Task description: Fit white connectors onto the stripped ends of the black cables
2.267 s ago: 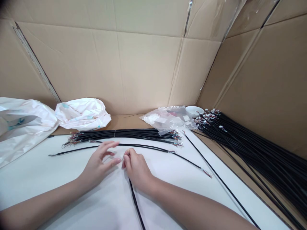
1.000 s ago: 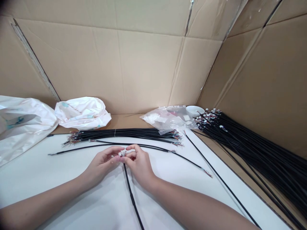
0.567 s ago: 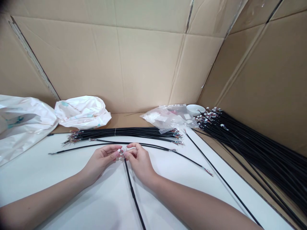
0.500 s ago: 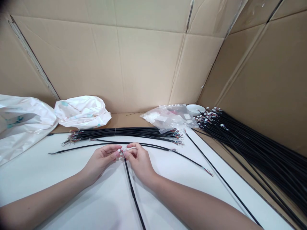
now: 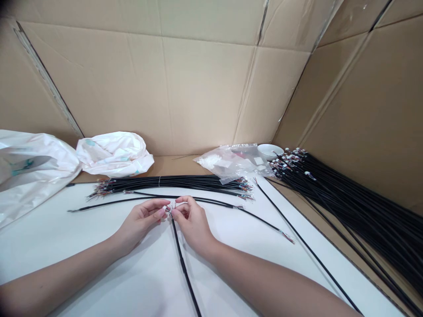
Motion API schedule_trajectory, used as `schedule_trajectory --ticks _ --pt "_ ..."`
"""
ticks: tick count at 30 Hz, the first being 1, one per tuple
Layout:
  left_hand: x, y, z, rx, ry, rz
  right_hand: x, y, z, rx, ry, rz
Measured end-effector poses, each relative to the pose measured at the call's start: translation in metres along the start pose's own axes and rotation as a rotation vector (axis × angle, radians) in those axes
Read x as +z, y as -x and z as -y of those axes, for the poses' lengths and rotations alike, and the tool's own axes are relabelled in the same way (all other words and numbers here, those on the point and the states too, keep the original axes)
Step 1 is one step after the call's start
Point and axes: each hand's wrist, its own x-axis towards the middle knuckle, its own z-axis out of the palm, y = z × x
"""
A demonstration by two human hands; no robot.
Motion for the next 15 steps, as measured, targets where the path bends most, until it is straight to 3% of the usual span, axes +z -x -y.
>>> schedule_trajectory --ticks 5,8,10,11,12,15 --pt "0.000 -0.001 0.000 -0.013 0.010 0.003 -0.002 -0.002 -0.006 -0.004 0.034 0.010" --pt "0.001 -0.001 0.001 -0.003 0.008 -0.011 -0.002 0.000 0.000 -0.083 0.151 -0.108" --pt "0.001 -0.001 0.000 0.013 0.009 -0.008 -0.002 0.009 0.016 -0.176 0.225 -0.166" --pt "0.002 -0.001 -0.001 0.020 0.017 -0.002 -0.002 0.016 0.028 -0.218 0.208 -0.128" --pt "0.002 -0.001 -0.001 0.021 0.031 0.003 -0.001 0.024 0.042 -0.254 0.146 0.000" --pt "0.002 -0.002 -0.001 -0.009 0.062 -0.005 -0.003 0.053 0.085 -0.257 -0.097 0.487"
